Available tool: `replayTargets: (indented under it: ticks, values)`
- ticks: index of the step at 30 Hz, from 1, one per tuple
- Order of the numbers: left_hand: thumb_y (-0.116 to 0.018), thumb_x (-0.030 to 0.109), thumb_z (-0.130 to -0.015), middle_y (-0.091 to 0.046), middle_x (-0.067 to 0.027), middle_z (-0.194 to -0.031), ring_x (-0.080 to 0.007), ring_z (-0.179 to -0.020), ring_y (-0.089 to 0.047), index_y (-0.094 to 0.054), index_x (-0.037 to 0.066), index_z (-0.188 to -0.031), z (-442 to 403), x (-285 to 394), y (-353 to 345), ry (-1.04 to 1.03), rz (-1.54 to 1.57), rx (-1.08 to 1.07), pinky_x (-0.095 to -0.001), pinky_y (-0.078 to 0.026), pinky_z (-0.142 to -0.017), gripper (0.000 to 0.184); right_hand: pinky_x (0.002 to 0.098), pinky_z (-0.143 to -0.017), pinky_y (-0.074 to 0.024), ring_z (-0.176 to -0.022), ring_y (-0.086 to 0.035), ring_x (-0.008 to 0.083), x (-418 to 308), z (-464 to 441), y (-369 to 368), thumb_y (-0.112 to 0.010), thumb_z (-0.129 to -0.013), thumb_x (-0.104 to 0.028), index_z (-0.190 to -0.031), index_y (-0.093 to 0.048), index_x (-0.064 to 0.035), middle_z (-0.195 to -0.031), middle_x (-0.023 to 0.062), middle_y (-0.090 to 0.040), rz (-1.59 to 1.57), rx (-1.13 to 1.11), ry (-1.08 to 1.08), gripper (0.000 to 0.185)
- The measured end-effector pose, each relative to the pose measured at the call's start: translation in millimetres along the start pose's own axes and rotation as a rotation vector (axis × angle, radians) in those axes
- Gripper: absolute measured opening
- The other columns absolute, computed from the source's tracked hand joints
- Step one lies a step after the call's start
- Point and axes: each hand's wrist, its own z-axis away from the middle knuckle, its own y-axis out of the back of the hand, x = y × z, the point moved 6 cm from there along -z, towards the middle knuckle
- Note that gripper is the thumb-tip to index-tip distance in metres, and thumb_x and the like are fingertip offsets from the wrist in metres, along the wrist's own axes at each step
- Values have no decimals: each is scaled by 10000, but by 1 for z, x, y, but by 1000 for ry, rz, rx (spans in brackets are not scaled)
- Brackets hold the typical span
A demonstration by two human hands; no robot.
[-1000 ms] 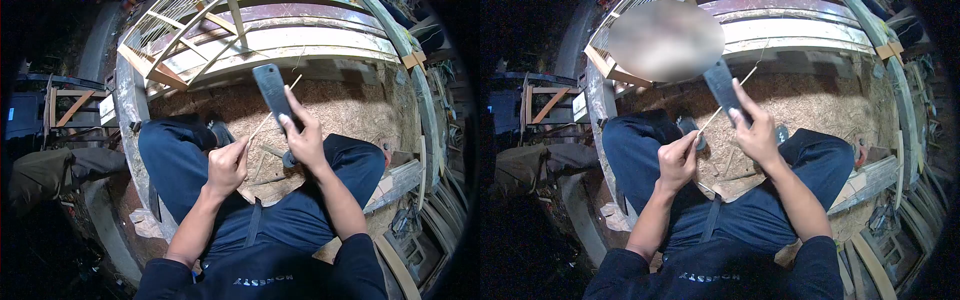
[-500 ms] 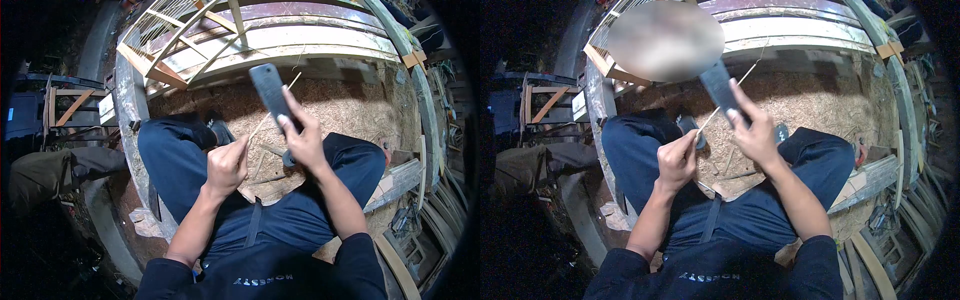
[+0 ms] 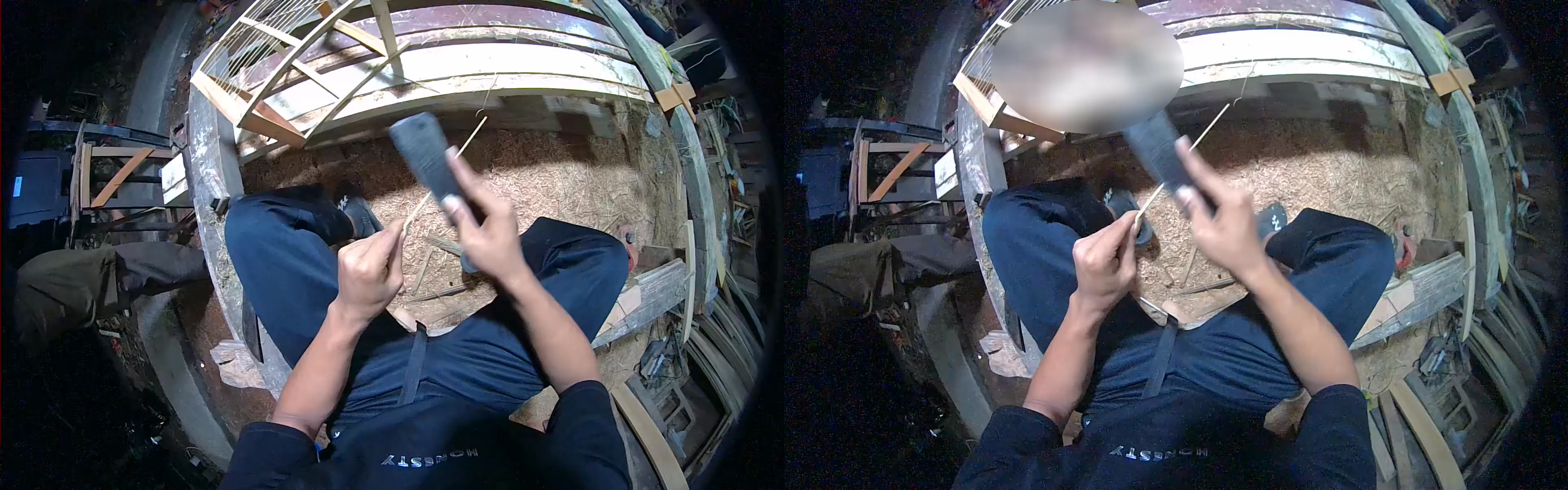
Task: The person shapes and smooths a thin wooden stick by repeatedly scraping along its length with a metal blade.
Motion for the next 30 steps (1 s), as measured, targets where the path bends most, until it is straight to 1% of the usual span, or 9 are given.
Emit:
replayTargets:
  ticks: [1, 3, 10, 13, 15, 17, 21, 23, 30]
  values:
    - [-696, -55, -870, -742, -189, -854, -297, -719, -749, -708, -50, -1085, 1, -1, -2, 1, 6, 5, -364, -576, -619, 215, 341, -1132, -413, -1361, -557, 240, -5, 8, -10, -597, -953, 56, -1535, -474, -41, -1482, 198, -582, -17, -74, 67, 603]
    - [-698, -57, -867, -741, -185, -849, -295, -717, -748, -706, -49, -1089, 2, -5, -1, -8, 5, -2, -363, -575, -617, 222, 329, -1110, -432, -1340, -560, 208, 0, 8, -12, -608, -956, 47, -1534, -472, -28, -1464, 211, -594, -50, -108, 0, 598]
    - [-696, -67, -861, -746, -199, -876, -303, -726, -753, -705, -60, -1081, 0, 0, 1, 0, 18, 11, -362, -586, -635, 220, 346, -905, -565, -1162, -690, 229, 0, 5, -1, -633, -928, 37, -1521, -517, -113, -1340, 256, -660, 108, 52, 174, 623]
    - [-699, -68, -856, -746, -205, -871, -305, -732, -757, -708, -63, -1076, 5, -1, 4, -24, -6, -11, -364, -592, -641, 220, 327, -798, -575, -891, -731, 186, 11, -3, 8, -624, -931, 31, -1541, -498, -142, -1312, 231, -691, 24, 125, 29, 646]
    - [-702, -71, -852, -743, -205, -861, -309, -730, -755, -707, -63, -1081, 2, -2, 1, 1, 16, 23, -367, -591, -638, 229, 328, -821, -572, -997, -733, 202, 6, 6, -4, -616, -938, 20, -1549, -489, -160, -1341, 217, -679, -19, -39, -109, 649]
    - [-707, -69, -852, -741, -206, -856, -309, -719, -751, -706, -63, -1082, 3, -5, 0, -9, 11, 29, -369, -587, -628, 230, 331, -789, -578, -935, -732, 193, 3, 8, -5, -615, -940, 15, -1553, -482, -166, -1356, 213, -670, 123, -11, 209, 652]
    - [-703, -56, -880, -741, -203, -834, -263, -658, -742, -730, -63, -1059, 2, 1, 3, -9, 13, -8, -326, -558, -590, 181, 338, -981, -521, -1189, -680, 231, 12, -3, 10, -640, -946, -6, -1543, -490, -128, -1380, 214, -655, -51, 98, -120, 627]
    - [-711, -50, -879, -728, -196, -798, -265, -635, -732, -730, -60, -1057, 3, -2, 3, -16, 17, 63, -328, -548, -575, 180, 307, -914, -538, -1059, -708, 181, 16, 0, 6, -636, -954, -2, -1546, -487, -135, -1319, 203, -698, 42, 82, 122, 625]
    - [-712, -51, -875, -690, -181, -731, -261, -591, -703, -729, -55, -1057, 4, -1, 3, -41, 39, 67, -336, -528, -554, 183, 316, -992, -508, -1163, -675, 196, 19, -1, 8, -634, -945, 29, -1545, -495, -149, -1362, 202, -674, -58, 59, -35, 641]
